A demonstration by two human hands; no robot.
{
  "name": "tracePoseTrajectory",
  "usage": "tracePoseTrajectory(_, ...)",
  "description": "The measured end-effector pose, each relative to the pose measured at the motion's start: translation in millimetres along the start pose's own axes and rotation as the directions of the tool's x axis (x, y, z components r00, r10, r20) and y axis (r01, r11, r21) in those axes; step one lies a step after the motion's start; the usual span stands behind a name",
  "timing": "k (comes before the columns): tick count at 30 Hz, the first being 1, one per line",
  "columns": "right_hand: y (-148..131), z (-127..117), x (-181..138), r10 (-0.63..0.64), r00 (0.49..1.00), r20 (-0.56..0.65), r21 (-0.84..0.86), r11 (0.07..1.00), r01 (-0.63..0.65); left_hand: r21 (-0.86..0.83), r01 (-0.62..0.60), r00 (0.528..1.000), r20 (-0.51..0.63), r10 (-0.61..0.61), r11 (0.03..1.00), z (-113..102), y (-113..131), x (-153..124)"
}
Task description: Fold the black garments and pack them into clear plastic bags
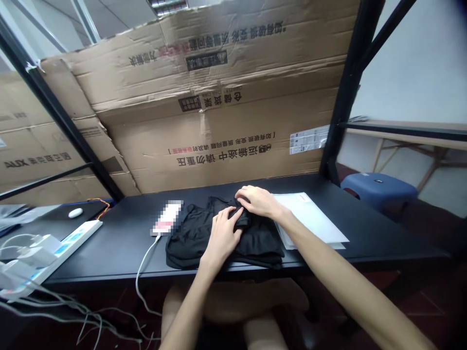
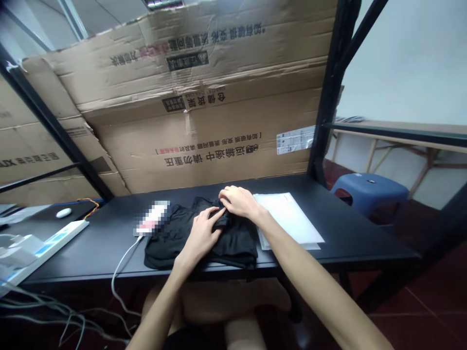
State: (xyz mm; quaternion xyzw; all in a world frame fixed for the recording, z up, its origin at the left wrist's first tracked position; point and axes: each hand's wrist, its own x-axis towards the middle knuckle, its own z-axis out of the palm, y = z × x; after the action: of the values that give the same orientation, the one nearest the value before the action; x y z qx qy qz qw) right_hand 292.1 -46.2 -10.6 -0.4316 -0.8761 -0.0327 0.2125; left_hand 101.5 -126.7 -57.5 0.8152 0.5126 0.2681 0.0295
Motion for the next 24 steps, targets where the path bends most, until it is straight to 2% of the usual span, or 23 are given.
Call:
tracePoseTrajectory(2,-9.4,10.0,1.0,0.004,1.0,-0.013,-0.064,0.998,-0.005,0.001,-0.006,1.0,0.011,0.006,1.0,-2.3,0.1,-3.0)
tracePoseTrajectory(5,-17.9,29.5,0.2,0.101,0.995,-0.026,-0.15,0.983,-0.104,-0.023,-0.015,1.0,0.008,0.015,1.0,-3.8,-0.2,-8.6)
tracePoseTrajectory(10,-16.9,50.6,-6.3,0.193,0.98,-0.055,-0.166,0.966,-0.2,-0.086,-0.03,0.999,-0.014,0.029,0.996,-8.5,4.4,-13.1)
tracePoseTrajectory(13,-12.4,52.5,-7.7,0.27,0.961,0.059,-0.107,0.959,-0.263,-0.115,-0.049,0.999,0.005,0.05,0.992,-11.2,11.8,-13.8)
tracePoseTrajectory(17,-8.8,52.8,-5.2,0.402,0.88,0.254,-0.04,0.913,-0.406,-0.043,0.003,0.998,0.071,0.0,0.999,-5.4,19.0,-19.7)
tracePoseTrajectory(21,-9.4,54.7,-1.7,0.433,0.857,0.279,-0.047,0.898,-0.438,0.025,0.032,0.996,0.085,-0.034,0.999,4.5,19.9,-27.4)
tracePoseTrajectory(24,-7.5,56.6,-0.4,0.44,0.855,0.273,-0.065,0.896,-0.44,0.035,0.048,0.997,0.051,-0.05,0.998,0.7,24.0,-24.9)
